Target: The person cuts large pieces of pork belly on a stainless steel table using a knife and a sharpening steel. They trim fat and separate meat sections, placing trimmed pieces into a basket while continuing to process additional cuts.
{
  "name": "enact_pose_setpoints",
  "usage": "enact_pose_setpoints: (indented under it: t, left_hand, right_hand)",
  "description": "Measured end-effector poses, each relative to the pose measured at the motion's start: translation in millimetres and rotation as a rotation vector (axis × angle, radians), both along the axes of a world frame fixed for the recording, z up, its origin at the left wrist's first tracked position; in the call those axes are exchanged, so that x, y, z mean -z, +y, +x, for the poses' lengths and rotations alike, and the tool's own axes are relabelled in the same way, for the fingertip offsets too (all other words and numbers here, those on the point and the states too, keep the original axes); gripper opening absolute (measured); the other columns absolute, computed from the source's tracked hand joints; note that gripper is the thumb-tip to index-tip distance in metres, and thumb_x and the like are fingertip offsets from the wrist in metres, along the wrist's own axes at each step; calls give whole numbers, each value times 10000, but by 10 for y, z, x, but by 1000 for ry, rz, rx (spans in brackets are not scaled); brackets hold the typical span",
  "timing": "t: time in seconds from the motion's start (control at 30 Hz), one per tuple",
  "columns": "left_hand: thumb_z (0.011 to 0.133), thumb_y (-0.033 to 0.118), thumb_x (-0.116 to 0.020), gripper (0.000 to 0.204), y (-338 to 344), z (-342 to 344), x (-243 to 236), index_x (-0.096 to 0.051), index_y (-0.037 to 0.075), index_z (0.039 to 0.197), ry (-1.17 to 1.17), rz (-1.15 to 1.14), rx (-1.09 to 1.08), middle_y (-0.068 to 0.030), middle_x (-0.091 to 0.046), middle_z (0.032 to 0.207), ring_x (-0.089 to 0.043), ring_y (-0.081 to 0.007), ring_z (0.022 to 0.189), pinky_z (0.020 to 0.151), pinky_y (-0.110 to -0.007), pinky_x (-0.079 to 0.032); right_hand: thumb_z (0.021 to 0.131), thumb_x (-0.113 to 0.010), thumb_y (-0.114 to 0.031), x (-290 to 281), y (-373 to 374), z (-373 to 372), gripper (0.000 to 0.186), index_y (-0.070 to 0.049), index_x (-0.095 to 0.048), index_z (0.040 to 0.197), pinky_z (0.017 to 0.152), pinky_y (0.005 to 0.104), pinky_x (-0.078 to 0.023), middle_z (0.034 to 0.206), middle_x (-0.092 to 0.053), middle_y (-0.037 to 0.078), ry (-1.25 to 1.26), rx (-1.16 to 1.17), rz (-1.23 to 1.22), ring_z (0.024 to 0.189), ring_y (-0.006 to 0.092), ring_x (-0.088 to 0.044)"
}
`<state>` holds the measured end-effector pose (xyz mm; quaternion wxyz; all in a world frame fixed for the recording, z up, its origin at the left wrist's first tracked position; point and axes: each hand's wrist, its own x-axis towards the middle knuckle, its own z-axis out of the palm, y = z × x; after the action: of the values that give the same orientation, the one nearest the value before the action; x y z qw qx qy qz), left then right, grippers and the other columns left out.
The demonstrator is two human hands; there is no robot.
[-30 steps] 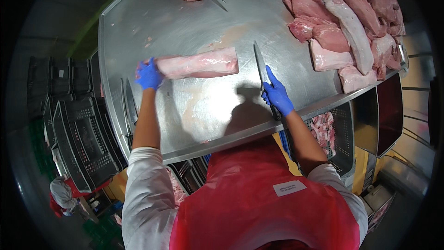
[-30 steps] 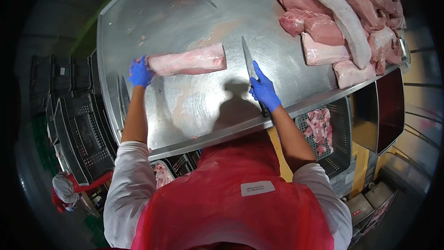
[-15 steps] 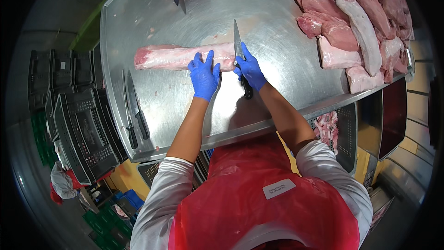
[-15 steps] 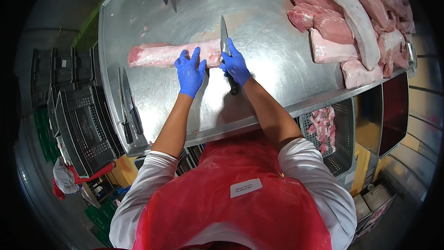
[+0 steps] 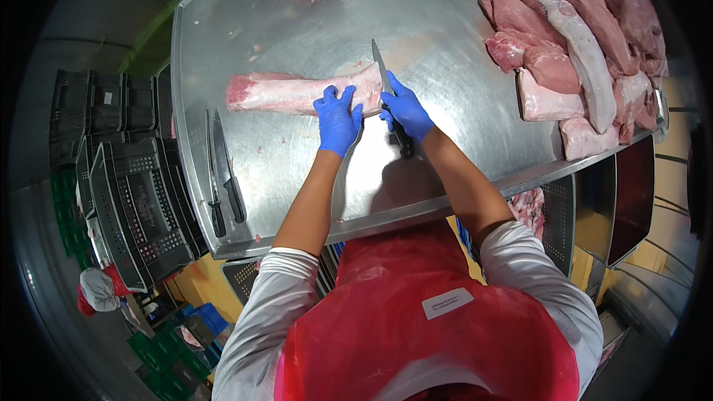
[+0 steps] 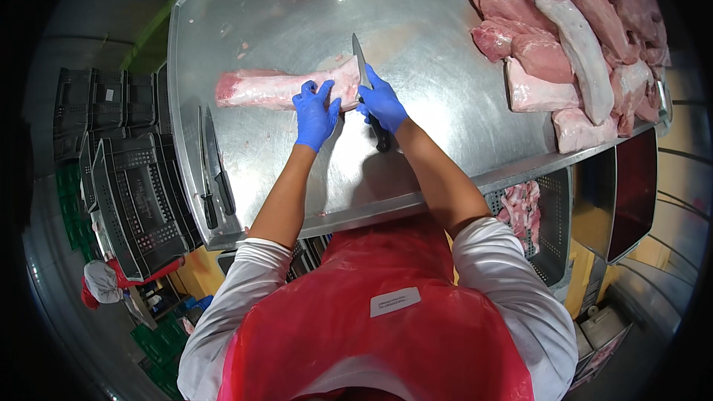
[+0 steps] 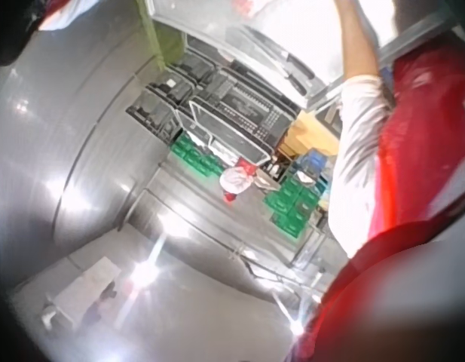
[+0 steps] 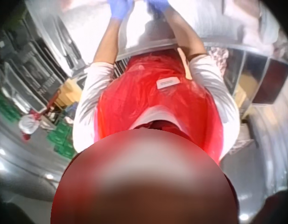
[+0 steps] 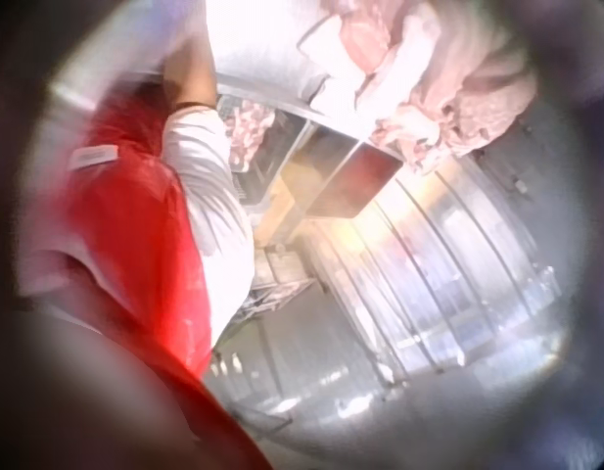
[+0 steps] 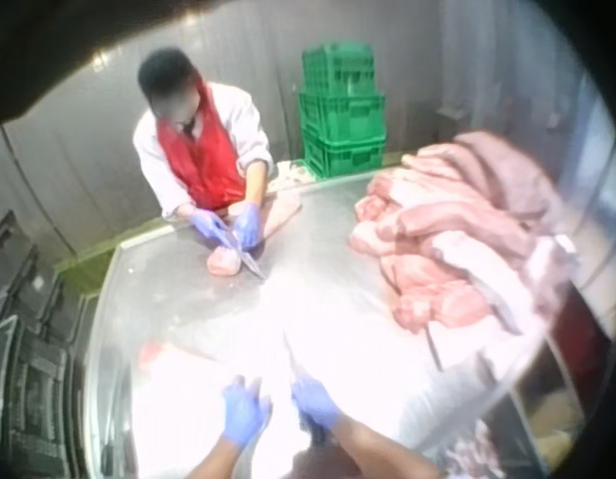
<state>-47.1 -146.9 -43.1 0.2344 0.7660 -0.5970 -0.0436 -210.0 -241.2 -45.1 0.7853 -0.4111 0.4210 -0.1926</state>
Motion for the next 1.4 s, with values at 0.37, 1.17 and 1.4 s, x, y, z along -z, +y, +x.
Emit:
enact_pose_setpoints:
  t: [0.37,1.17,1.4]
  left_hand:
    - [808,128,-697,553,154,374,87,-608,156,1353,270,36,111,-182,-552,1172,-564,-333,982,909,-400,-465]
    - [714,287,-805,305,-384,-244,-245,-712,-4,695,322,180,-285,-107,-684,620,-658,-168,565,564,-332,-519]
    - [774,276,-728,310,-435,-526,-300,-673,-20,701,207,109,-291,-259,-651,710,-666,-428,690,659,-475,-529]
  right_hand:
    - [979,-483,-104,-189,1571,-1180,615,-221,-300,1555,532,292,-482,754,-574,49,79,-270,-343,560,120,-523]
    - [988,-514,-73,-189,582,-84,715,-256,-172,1588,475,290,-487,684,-561,56,-66,169,42,515,117,-534]
    - [988,-502,-88,-247,1465,-88,642,-181,-240,1567,437,301,-465,632,-539,31,-97,132,-85,465,118,-520]
